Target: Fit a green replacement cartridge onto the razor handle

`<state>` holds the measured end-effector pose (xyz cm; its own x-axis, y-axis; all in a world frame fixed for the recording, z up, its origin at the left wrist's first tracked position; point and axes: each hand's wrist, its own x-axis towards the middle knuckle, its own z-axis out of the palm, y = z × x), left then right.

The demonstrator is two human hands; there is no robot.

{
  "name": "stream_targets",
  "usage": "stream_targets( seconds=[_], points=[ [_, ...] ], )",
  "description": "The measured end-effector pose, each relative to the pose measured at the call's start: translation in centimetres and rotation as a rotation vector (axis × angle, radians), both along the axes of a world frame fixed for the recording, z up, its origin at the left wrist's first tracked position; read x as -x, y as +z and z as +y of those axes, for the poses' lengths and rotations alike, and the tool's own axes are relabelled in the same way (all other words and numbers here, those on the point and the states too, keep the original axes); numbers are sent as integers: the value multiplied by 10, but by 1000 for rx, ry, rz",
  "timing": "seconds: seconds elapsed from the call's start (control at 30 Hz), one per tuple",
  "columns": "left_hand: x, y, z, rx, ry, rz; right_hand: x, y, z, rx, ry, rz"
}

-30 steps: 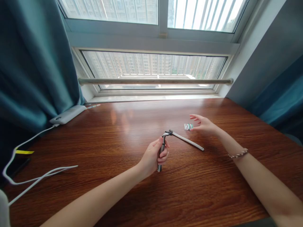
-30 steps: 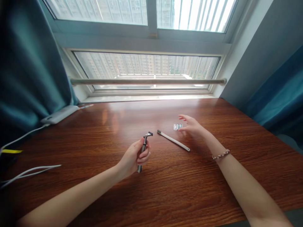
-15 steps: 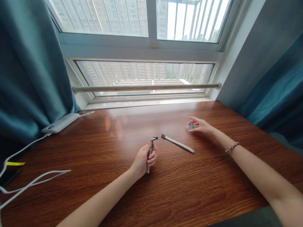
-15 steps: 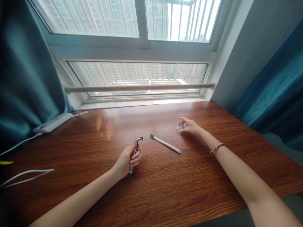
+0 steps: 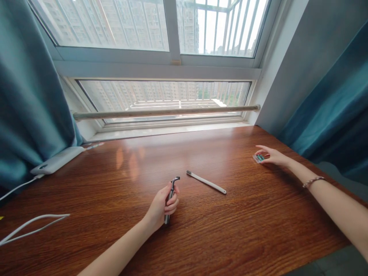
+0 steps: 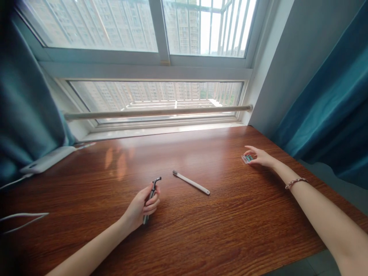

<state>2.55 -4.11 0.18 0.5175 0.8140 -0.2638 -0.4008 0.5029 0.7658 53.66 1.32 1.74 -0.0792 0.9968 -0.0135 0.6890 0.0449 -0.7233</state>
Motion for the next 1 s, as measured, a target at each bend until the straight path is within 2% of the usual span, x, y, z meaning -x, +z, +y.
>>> stream_targets(
  seconds=[0.27, 0.43, 0.5, 0.57, 0.67, 0.73, 0.8, 0.87, 1.0],
  points=[
    [-1, 1, -2, 8, 10, 9, -5, -3, -2, 75, -8, 74],
    [-2, -1, -4, -13, 9, -3, 6, 11, -7, 0, -49, 51],
    [-1, -2, -4, -17, 18, -6, 28, 17, -15, -112, -127, 15],
    [-1, -4, -4, -11, 22, -18, 65, 18, -28, -186, -175, 37],
    [0, -6, -3, -11, 29, -54, 140, 8, -55, -177, -111, 13],
    [-1, -6, -3, -17, 50, -74, 189, -1, -72, -155, 6, -114],
    [-1, -7, -4, -25, 76, -79, 224, -8, -82, -136, 63, -197],
    [-2, -8, -5, -26, 90, -78, 243, -12, -84, -120, 75, -249],
    [-1, -8, -7, -20, 87, -73, 252, -14, -80, -100, 52, -298]
  ],
)
